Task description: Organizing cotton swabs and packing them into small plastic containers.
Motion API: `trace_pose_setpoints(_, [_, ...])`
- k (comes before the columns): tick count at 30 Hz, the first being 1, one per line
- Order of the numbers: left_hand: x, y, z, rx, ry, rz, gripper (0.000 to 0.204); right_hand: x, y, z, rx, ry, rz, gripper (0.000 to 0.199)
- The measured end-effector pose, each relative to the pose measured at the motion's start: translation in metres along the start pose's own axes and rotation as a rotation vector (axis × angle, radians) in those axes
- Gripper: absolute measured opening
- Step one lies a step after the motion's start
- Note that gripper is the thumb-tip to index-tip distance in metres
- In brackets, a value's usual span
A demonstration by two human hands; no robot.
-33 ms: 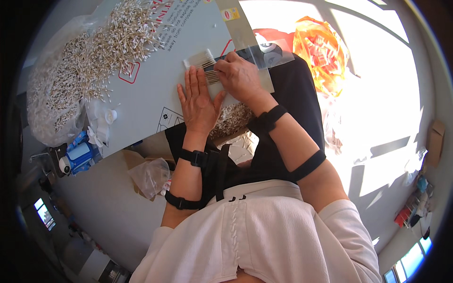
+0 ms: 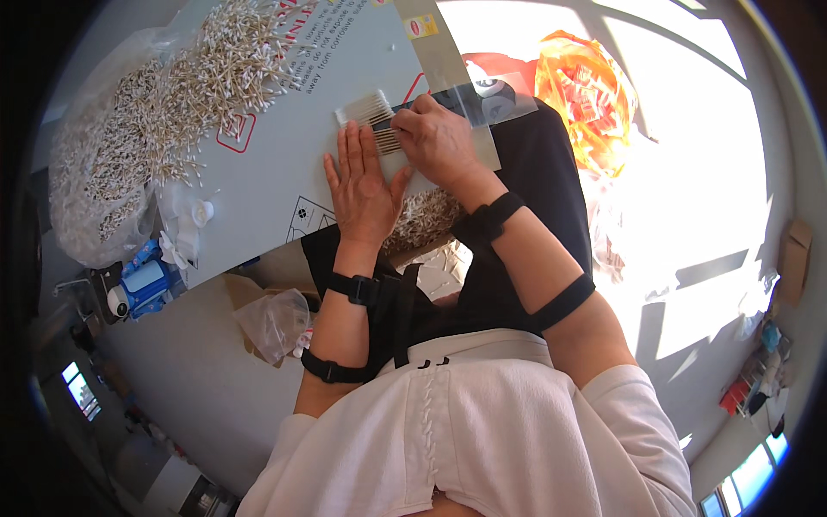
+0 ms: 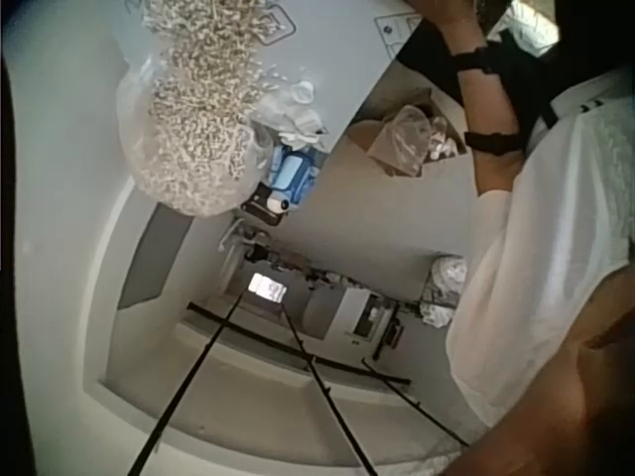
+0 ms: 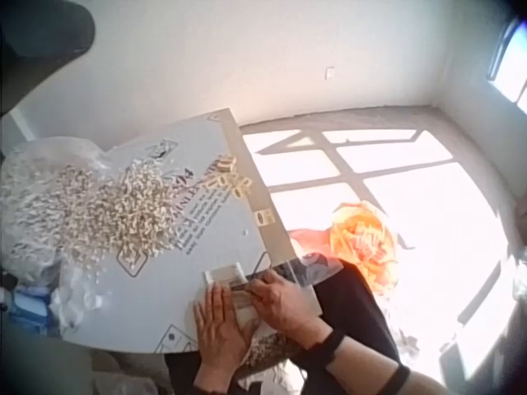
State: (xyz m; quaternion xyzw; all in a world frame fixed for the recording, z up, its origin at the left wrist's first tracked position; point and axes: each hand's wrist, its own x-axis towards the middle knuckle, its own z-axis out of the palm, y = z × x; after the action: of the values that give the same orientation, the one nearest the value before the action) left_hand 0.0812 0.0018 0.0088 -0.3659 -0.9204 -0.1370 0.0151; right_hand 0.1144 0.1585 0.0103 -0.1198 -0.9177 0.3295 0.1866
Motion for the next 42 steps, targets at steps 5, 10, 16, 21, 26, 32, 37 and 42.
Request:
trace_pose_setpoints(5, [-0.001, 0.000, 0.000, -0.008, 0.016, -0.002, 0.080, 0.009, 0.001, 0.002, 0.025, 0.035, 0.016, 0.014])
trace_pose_setpoints(10, [-0.001, 0.000, 0.000, 0.004, -0.007, -0.016, 0.084, 0.013, 0.000, 0.003, 0.001, 0.024, 0.007, 0.014])
trace_pose_setpoints(16, [-0.001, 0.000, 0.001, -0.012, 0.001, -0.014, 0.082, 0.010, -0.001, 0.003, -0.022, 0.000, -0.003, 0.010])
trace_pose_setpoints(21, [-0.001, -0.001, 0.000, -0.014, 0.002, -0.012, 0.082, 0.011, 0.000, 0.004, -0.011, 0.001, -0.004, 0.009])
trace_pose_setpoints(26, [-0.001, 0.000, 0.001, -0.007, 0.007, -0.008, 0.082, 0.024, 0.003, 0.004, 0.078, 0.057, 0.001, 0.011])
trace_pose_setpoints(32, [-0.001, 0.000, 0.001, -0.011, 0.000, -0.006, 0.083, 0.040, 0.004, 0.011, 0.053, 0.012, -0.073, 0.008])
trace_pose_setpoints(37, [-0.001, 0.000, 0.000, -0.023, 0.001, -0.010, 0.083, 0.039, 0.006, 0.015, 0.024, -0.024, -0.081, 0.006])
trace_pose_setpoints(42, [0.001, 0.000, -0.001, -0.071, 0.035, -0.011, 0.083, 0.039, 0.006, 0.012, 0.027, -0.042, -0.078, 0.005])
